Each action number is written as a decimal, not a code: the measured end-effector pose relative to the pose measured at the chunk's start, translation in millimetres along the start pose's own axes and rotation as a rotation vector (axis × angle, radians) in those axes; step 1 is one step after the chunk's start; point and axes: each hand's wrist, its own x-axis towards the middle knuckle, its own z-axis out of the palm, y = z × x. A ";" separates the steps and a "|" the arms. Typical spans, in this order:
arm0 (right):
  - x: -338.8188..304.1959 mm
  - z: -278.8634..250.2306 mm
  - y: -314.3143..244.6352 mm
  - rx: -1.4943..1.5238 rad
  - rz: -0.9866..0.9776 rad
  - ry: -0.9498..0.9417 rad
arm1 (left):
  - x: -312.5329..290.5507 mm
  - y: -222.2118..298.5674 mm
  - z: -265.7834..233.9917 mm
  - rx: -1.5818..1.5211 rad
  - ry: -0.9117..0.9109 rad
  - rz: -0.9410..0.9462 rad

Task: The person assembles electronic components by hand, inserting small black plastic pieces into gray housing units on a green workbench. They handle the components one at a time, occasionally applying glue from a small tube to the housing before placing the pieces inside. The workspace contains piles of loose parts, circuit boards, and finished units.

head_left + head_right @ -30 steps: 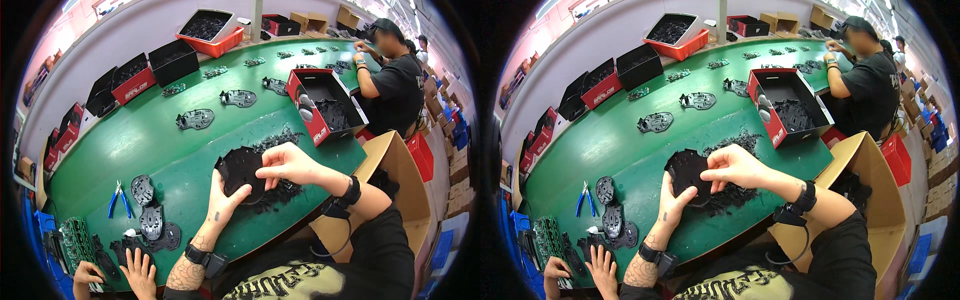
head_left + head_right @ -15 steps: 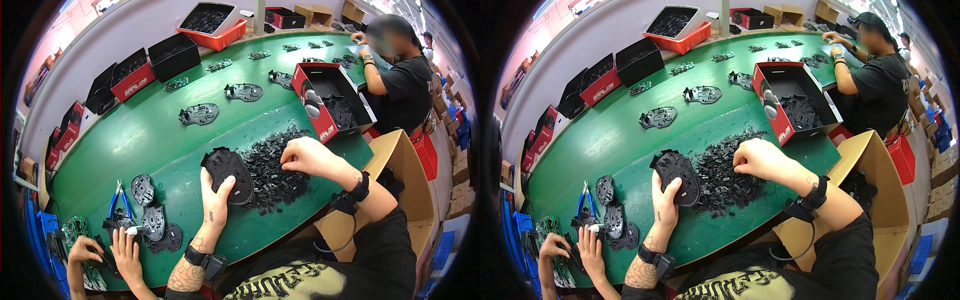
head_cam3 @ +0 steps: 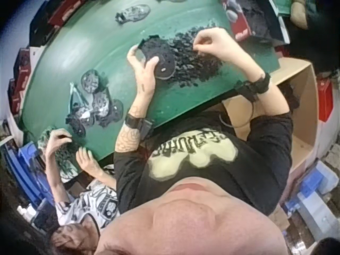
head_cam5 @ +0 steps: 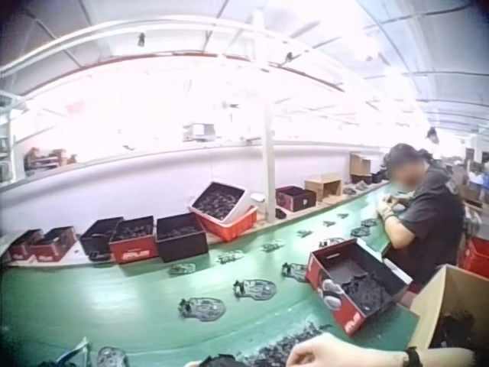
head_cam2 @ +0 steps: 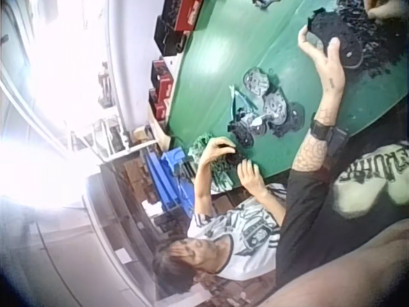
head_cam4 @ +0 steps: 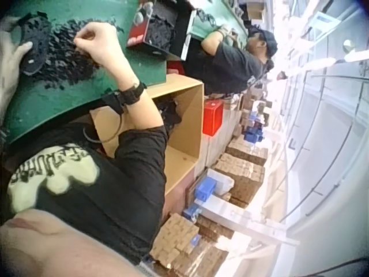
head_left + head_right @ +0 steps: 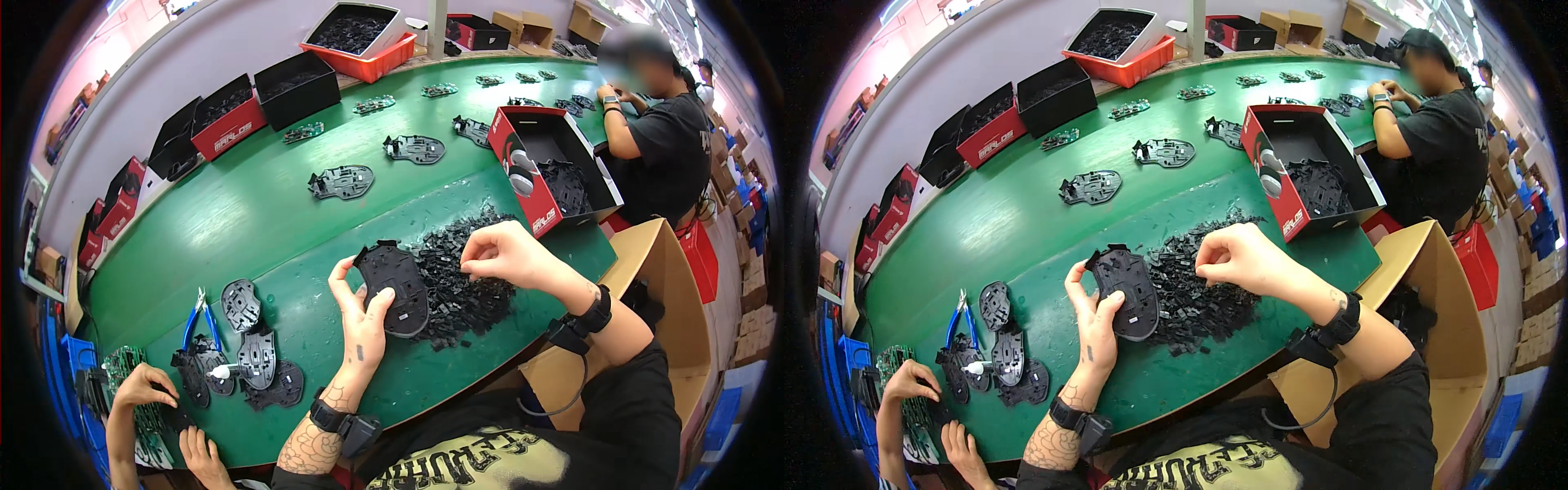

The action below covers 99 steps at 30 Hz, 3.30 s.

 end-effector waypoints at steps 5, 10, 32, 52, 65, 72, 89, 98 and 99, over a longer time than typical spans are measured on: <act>1.6 2.5 -7.6 0.004 0.120 0.039 | -1.0 -2.3 -2.9 0.111 -0.014 0.020; 4.1 -1.9 -6.0 0.426 0.195 -0.065 | 0.3 -2.3 0.7 0.072 -0.052 0.022; 4.8 15.3 -3.1 0.553 0.184 -0.059 | -1.1 1.7 0.1 0.084 -0.059 0.004; -3.2 45.2 -9.4 0.481 -0.002 -0.007 | -5.0 16.2 1.1 0.172 -0.086 -0.156; -5.9 55.4 -16.2 0.373 -0.193 0.051 | -4.6 8.1 -1.7 0.197 -0.095 -0.081; -12.7 63.5 -24.2 -0.020 -0.339 0.130 | -4.0 7.9 -3.3 0.207 -0.105 -0.094; -8.8 74.0 -12.3 -0.245 -0.503 0.240 | -4.1 3.1 -2.4 0.178 -0.119 -0.035; -7.4 78.4 -16.8 -0.354 -0.511 0.208 | -3.8 -0.7 -4.1 0.219 -0.107 0.008; -6.2 77.0 -14.8 -0.336 -0.515 0.193 | -4.4 1.6 -3.5 0.220 -0.103 -0.006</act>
